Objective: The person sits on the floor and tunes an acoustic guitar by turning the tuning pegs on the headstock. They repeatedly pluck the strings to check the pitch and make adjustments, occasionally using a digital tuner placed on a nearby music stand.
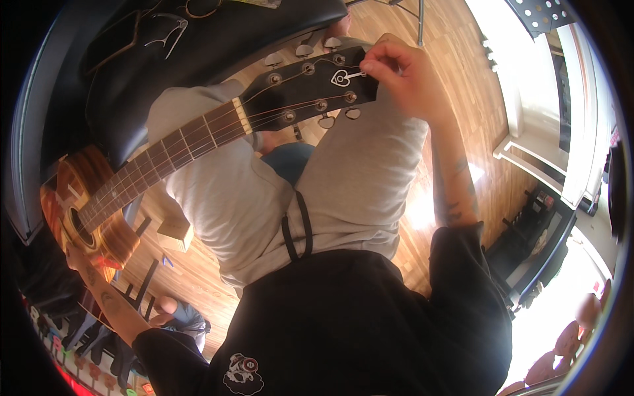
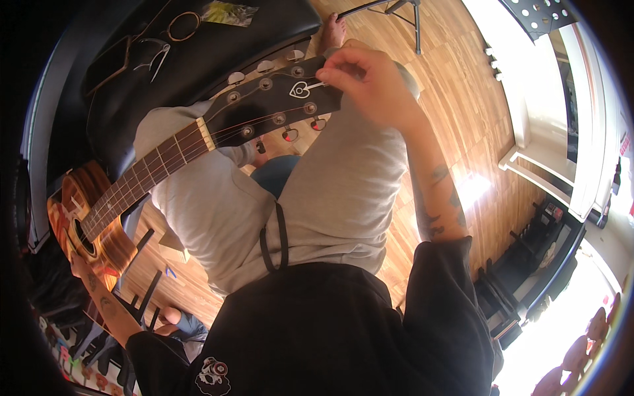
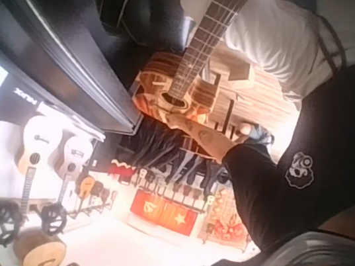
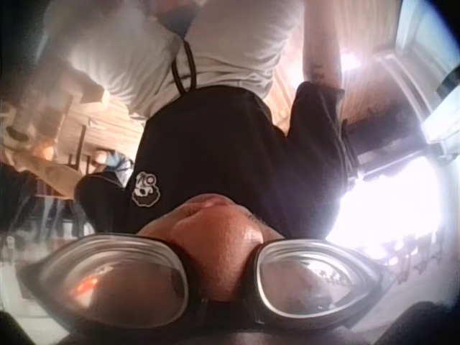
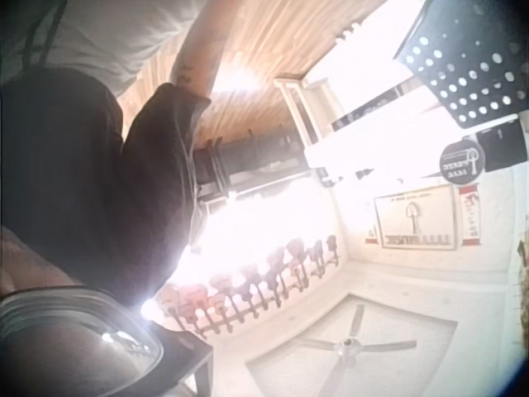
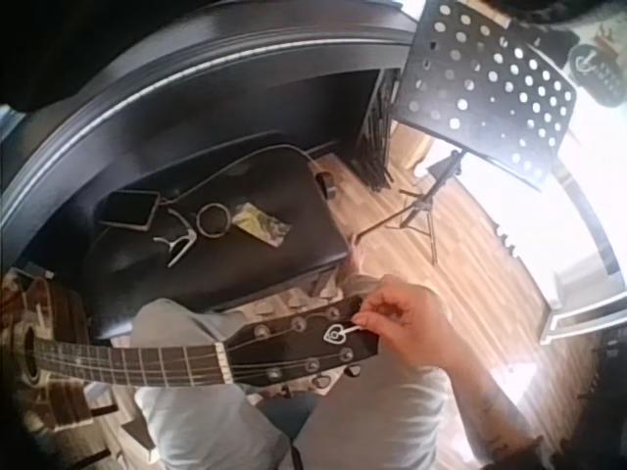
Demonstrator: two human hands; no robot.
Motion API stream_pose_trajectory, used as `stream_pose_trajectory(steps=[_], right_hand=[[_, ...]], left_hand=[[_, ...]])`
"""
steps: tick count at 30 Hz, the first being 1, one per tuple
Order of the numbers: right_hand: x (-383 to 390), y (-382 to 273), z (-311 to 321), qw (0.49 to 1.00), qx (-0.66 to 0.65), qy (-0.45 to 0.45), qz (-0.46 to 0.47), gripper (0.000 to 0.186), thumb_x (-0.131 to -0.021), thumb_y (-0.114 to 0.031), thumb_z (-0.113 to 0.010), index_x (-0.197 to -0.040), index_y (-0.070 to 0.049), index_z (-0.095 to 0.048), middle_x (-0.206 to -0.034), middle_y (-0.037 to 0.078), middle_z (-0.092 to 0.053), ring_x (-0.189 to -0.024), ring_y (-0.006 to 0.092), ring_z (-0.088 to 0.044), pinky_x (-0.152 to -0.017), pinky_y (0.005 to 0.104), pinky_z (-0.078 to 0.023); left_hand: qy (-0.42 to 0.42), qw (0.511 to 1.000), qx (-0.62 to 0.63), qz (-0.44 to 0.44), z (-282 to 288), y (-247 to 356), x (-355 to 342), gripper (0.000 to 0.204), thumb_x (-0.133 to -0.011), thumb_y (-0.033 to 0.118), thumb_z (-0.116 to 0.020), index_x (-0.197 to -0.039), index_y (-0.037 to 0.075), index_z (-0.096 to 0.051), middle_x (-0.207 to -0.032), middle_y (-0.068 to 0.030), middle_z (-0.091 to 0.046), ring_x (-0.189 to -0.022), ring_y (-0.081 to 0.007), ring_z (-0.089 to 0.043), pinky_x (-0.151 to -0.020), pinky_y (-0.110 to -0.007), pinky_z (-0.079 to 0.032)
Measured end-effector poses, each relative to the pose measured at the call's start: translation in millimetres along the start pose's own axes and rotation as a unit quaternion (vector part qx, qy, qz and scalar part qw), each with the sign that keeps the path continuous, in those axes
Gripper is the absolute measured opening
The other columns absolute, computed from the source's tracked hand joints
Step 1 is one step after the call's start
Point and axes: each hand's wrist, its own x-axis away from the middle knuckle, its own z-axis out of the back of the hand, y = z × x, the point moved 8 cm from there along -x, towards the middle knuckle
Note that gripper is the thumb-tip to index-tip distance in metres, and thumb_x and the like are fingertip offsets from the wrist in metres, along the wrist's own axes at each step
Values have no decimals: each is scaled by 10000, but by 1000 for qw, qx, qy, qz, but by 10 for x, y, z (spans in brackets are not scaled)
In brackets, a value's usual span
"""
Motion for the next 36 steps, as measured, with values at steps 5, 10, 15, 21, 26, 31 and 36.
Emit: stream_pose_trajectory(steps=[5,10,15,21,26,31,36], right_hand=[[11,119,-35,980,-169,-76,-73,160,-962,-183,-706,-909,-39,-662,-889,-35,-609,-863,70,-544,-806,251,-431],[73,310,-92,959,-235,-106,-122,148,-942,-149,-733,-858,-54,-656,-882,-40,-642,-859,45,-561,-789,234,-446],[-19,190,-99,972,-205,-89,-77,166,-928,-113,-743,-820,-41,-641,-837,-40,-605,-843,52,-553,-776,236,-436],[-16,150,-39,977,-162,-100,-97,170,-925,-109,-742,-814,-32,-638,-836,-37,-591,-835,57,-541,-777,236,-422],[-19,-54,-66,988,-109,-97,-55,179,-923,-117,-742,-815,-25,-632,-844,-23,-597,-858,80,-538,-818,259,-421],[37,-237,9,996,-59,-59,0,175,-920,-116,-739,-823,-20,-629,-845,1,-608,-869,108,-541,-850,282,-425],[145,-290,-17,998,-33,-47,10,164,-925,-111,-729,-828,-25,-630,-865,10,-607,-869,106,-545,-844,277,-427]], left_hand=[[-23,1000,5,-8,25,38,-36,584,-862,458,-752,-1115,-68,-729,-1055,-131,-759,-932,-258,-725,-815,-355,-567],[-64,996,41,36,-147,53,-5,490,-917,361,-740,-1145,-73,-720,-1077,-125,-750,-934,-246,-718,-799,-356,-578],[-56,997,58,19,44,-100,-201,630,-845,485,-766,-1064,-104,-727,-1026,-156,-756,-909,-257,-722,-796,-343,-564],[1,998,8,56,-8,-87,-105,577,-841,457,-752,-1055,-79,-743,-1016,-144,-763,-934,-260,-722,-840,-353,-559],[78,995,-34,43,217,-129,-53,510,-820,478,-771,-1007,4,-788,-990,-126,-770,-929,-260,-732,-808,-371,-580],[128,991,-9,35,353,-88,61,445,-803,475,-787,-968,62,-807,-970,-104,-775,-919,-273,-732,-791,-383,-592],[119,991,-17,58,225,-117,135,414,-799,459,-792,-973,84,-814,-965,-106,-778,-882,-283,-735,-764,-388,-603]])
